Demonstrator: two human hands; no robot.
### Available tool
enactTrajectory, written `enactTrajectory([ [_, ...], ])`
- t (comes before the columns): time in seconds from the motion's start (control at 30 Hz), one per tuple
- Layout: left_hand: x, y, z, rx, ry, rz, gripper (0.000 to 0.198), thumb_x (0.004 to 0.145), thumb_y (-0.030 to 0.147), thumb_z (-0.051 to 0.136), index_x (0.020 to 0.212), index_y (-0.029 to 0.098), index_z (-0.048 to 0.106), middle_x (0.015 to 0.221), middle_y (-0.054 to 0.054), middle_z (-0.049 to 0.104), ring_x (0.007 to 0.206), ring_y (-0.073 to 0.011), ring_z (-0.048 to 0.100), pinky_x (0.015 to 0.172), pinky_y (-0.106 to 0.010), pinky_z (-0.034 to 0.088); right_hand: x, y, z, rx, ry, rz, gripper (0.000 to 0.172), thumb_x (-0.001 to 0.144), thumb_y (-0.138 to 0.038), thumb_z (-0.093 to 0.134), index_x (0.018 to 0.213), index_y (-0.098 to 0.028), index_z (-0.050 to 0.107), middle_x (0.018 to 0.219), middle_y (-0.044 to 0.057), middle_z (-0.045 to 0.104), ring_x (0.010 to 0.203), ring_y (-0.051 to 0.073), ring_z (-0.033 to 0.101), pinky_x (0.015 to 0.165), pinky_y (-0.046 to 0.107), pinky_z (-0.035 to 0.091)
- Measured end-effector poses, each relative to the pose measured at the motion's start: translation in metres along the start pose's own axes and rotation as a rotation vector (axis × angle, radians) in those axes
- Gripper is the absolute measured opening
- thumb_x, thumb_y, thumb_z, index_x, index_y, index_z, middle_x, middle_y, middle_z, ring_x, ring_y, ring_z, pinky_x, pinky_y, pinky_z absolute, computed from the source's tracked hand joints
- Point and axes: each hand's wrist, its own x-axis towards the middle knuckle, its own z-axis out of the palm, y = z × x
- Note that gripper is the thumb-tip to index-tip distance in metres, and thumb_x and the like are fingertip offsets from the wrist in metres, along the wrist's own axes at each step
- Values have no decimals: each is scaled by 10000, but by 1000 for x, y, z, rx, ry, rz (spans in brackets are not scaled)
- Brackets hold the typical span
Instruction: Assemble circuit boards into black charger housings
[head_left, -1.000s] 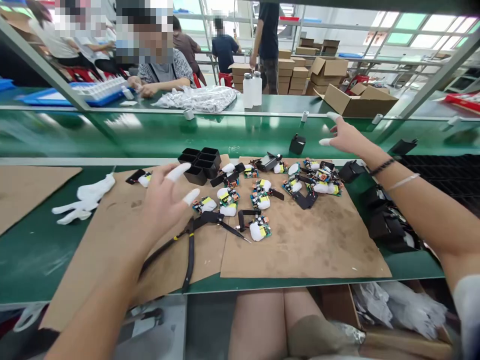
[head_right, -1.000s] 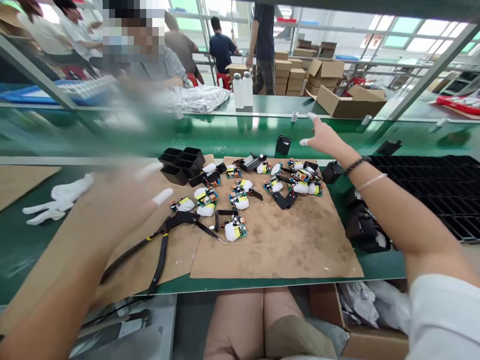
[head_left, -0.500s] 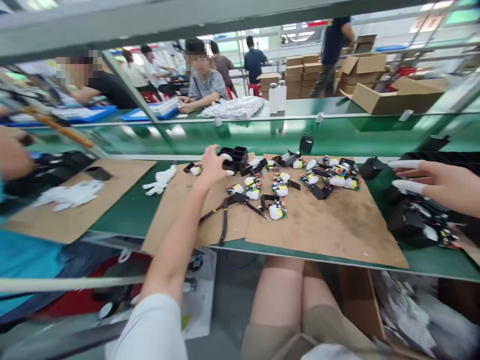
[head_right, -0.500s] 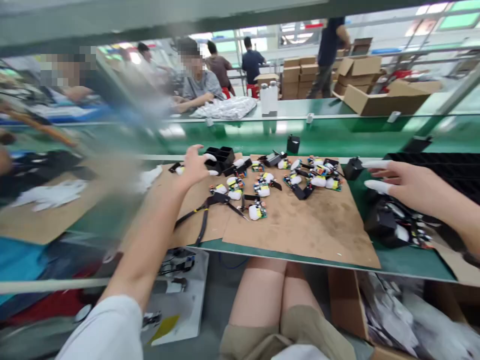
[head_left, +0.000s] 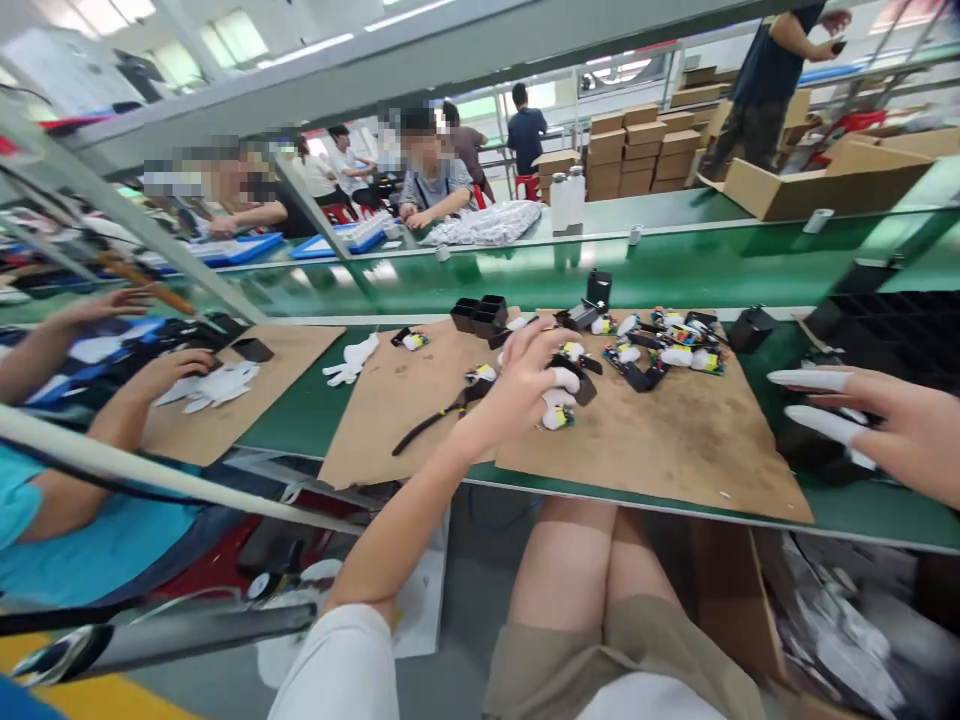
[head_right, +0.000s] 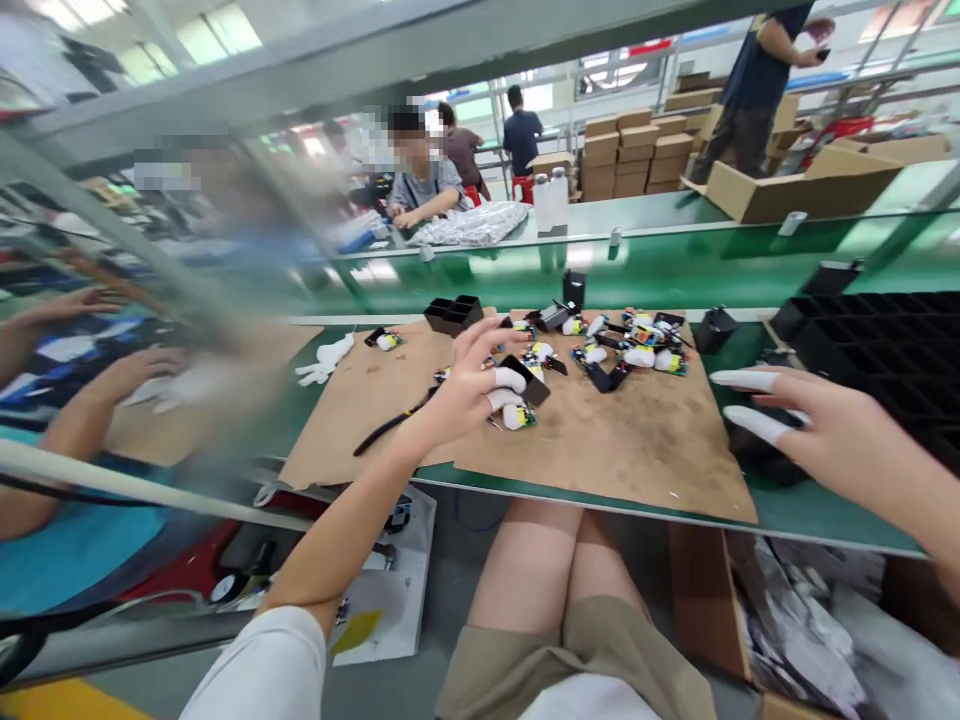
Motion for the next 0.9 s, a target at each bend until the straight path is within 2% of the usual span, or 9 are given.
enactTrajectory([
  [0.1,1,33,24,-156,-192,106,275,920,76,577,919,266,776,1621,-53,530,1619,-334,309,1327,-605,239,-2,-21,13,226,-122,6,311,812,-495,660,1086,-421,785,1242,49,806,1135,354,767,1087,561,601],
  [0.23,-5,38,48,-390,-345,63,281,905,58,564,992,245,756,1669,-92,453,1611,-322,361,1328,-584,306,-3,-38,42,180,-186,77,411,889,-378,635,1278,-280,726,1308,86,781,1138,286,772,1016,488,648],
  [0.3,-13,40,57,-517,-329,-37,292,911,145,639,1173,250,715,1686,-116,419,1593,-320,404,1324,-557,343,3,-38,56,93,-189,115,438,908,-305,634,1337,-229,684,1284,117,781,1122,282,770,998,470,647],
  [0.4,-30,52,73,-679,-230,-228,710,862,282,777,1517,268,504,1685,-135,431,1586,-329,422,1343,-536,327,27,-36,67,-41,-163,139,494,880,-176,616,1370,-124,647,1334,218,731,1212,364,716,1076,546,575],
  [0.5,-42,67,92,-797,-137,-402,952,834,363,819,1645,259,332,1734,-140,374,1622,-345,364,1362,-537,286,68,-38,65,-162,-165,105,603,838,-38,528,1437,-65,592,1418,272,662,1339,403,628,1147,549,496],
  [0.63,-45,73,106,-896,-119,-503,977,831,381,812,1659,235,315,1744,-140,366,1617,-339,380,1369,-536,273,130,-40,50,-283,-263,44,728,798,-18,560,1519,-113,546,1343,241,696,1295,405,626,1105,520,508],
  [0.73,-44,71,105,-934,-104,-504,934,833,376,809,1639,241,358,1732,-131,394,1604,-328,405,1364,-520,292,165,-39,48,-349,-387,29,706,722,-86,709,1410,-237,669,1219,160,734,1177,384,652,1011,495,554],
  [0.8,-45,71,103,-909,-96,-493,908,830,363,816,1624,255,391,1731,-116,404,1614,-325,390,1367,-515,288,180,-39,52,-382,-442,19,646,686,-136,775,1312,-288,732,1217,133,716,1197,382,626,996,495,556],
  [0.9,-45,72,100,-864,-106,-479,896,832,338,812,1624,252,402,1726,-114,415,1619,-321,383,1363,-504,300,187,-40,58,-418,-475,-3,593,688,-186,814,1271,-279,757,1335,155,640,1324,439,548,1039,558,528],
])
